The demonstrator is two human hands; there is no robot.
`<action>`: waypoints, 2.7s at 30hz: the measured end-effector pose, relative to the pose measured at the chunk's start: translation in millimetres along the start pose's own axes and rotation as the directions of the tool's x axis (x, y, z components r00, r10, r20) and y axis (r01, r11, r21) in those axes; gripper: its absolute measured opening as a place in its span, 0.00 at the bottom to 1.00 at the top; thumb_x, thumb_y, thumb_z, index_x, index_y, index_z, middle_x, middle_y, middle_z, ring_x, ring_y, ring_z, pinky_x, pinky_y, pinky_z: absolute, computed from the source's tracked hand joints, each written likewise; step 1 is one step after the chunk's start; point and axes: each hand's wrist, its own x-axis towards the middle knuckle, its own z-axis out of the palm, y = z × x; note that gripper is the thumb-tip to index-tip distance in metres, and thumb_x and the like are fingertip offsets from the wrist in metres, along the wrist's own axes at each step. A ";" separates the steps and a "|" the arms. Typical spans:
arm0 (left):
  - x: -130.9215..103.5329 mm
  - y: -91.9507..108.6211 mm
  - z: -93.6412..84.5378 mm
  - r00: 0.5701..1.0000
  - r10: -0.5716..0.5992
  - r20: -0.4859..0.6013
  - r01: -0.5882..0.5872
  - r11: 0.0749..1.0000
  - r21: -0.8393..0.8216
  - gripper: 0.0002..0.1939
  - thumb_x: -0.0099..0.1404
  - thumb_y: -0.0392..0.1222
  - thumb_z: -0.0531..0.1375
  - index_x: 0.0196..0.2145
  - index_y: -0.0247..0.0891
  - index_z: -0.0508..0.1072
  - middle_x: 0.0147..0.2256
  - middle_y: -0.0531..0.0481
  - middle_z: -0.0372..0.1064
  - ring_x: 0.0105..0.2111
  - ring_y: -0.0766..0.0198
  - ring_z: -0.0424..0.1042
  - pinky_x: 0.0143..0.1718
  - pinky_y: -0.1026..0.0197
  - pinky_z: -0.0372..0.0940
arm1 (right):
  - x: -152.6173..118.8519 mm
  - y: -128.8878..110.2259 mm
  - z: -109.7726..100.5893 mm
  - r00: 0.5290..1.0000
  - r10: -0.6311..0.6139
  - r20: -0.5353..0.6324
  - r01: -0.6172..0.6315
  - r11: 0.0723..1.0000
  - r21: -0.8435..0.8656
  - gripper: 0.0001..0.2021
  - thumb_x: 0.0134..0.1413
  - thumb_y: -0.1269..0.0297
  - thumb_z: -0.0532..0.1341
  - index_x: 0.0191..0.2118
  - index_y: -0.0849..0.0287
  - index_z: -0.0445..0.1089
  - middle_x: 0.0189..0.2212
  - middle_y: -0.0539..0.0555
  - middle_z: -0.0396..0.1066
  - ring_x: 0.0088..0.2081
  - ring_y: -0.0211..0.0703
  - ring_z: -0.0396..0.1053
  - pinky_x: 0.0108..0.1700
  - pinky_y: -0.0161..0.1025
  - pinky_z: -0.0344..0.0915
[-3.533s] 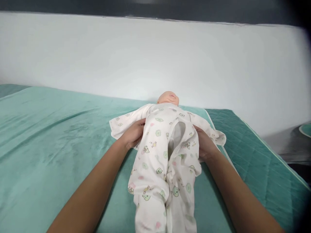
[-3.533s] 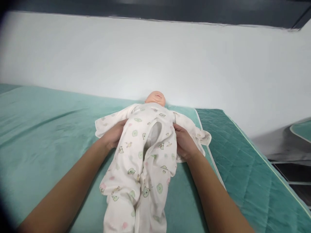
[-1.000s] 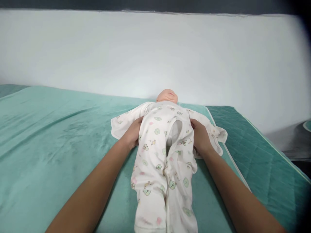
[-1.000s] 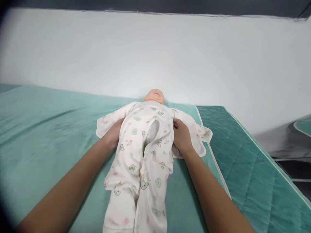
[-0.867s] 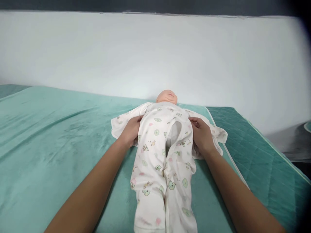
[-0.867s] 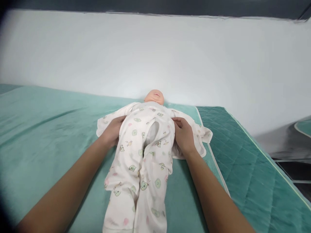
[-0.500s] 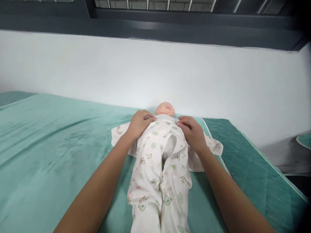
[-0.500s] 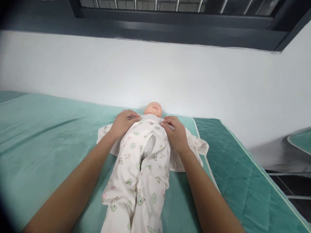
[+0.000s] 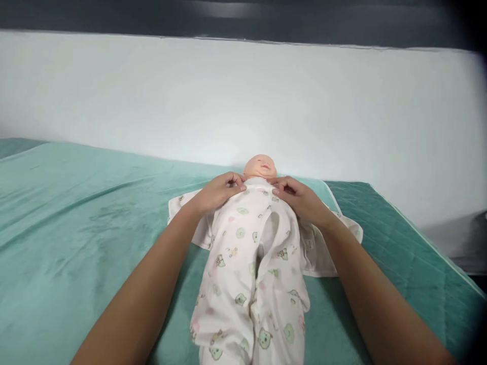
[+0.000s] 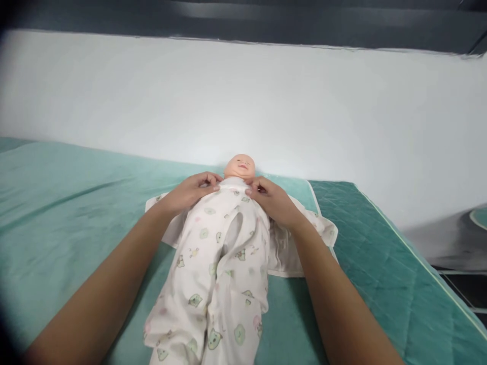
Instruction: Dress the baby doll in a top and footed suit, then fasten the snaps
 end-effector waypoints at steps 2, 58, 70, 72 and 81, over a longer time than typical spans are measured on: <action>6.6 -6.0 6.5 0.994 0.003 -0.112 0.001 0.999 0.034 0.11 0.63 0.49 0.59 0.32 0.39 0.68 0.44 0.46 0.72 0.42 0.59 0.70 0.41 0.58 0.62 | 9.5 4.9 4.0 0.995 0.022 -0.093 -0.033 0.993 -0.115 0.13 0.57 0.52 0.59 0.30 0.55 0.62 0.37 0.49 0.73 0.37 0.42 0.67 0.42 0.40 0.60; -290.2 21.9 62.1 0.925 -0.179 -0.335 0.175 0.984 -0.043 0.13 0.64 0.38 0.52 0.41 0.38 0.75 0.37 0.48 0.73 0.37 0.59 0.71 0.42 0.57 0.66 | -288.2 -78.9 53.4 0.993 -0.029 -0.115 -0.011 0.944 -0.330 0.07 0.67 0.64 0.53 0.44 0.55 0.67 0.42 0.56 0.70 0.43 0.46 0.69 0.46 0.43 0.66; -151.9 -7.0 53.6 0.981 0.178 -0.079 -0.099 0.803 0.587 0.13 0.57 0.29 0.55 0.35 0.35 0.78 0.42 0.38 0.73 0.49 0.50 0.69 0.56 0.49 0.62 | -168.4 -26.0 48.7 0.999 -0.035 -0.024 0.002 0.603 -0.798 0.12 0.63 0.70 0.52 0.41 0.61 0.73 0.44 0.63 0.69 0.46 0.54 0.64 0.47 0.46 0.62; -146.4 -6.6 58.2 0.978 0.183 -0.098 -0.099 0.827 0.554 0.15 0.57 0.28 0.54 0.37 0.36 0.78 0.44 0.39 0.74 0.49 0.51 0.69 0.54 0.51 0.63 | -166.3 -22.9 51.2 0.999 -0.047 0.002 0.029 0.586 -0.810 0.12 0.64 0.68 0.52 0.42 0.61 0.74 0.44 0.63 0.69 0.46 0.54 0.64 0.46 0.46 0.62; -143.1 -2.1 76.1 0.978 0.121 -0.170 -0.062 0.947 0.315 0.16 0.63 0.37 0.55 0.47 0.38 0.74 0.47 0.41 0.76 0.44 0.49 0.73 0.46 0.51 0.67 | -165.6 -10.9 42.2 0.985 -0.159 0.063 0.167 0.812 -0.560 0.14 0.57 0.72 0.55 0.44 0.57 0.76 0.46 0.60 0.72 0.48 0.51 0.68 0.50 0.44 0.66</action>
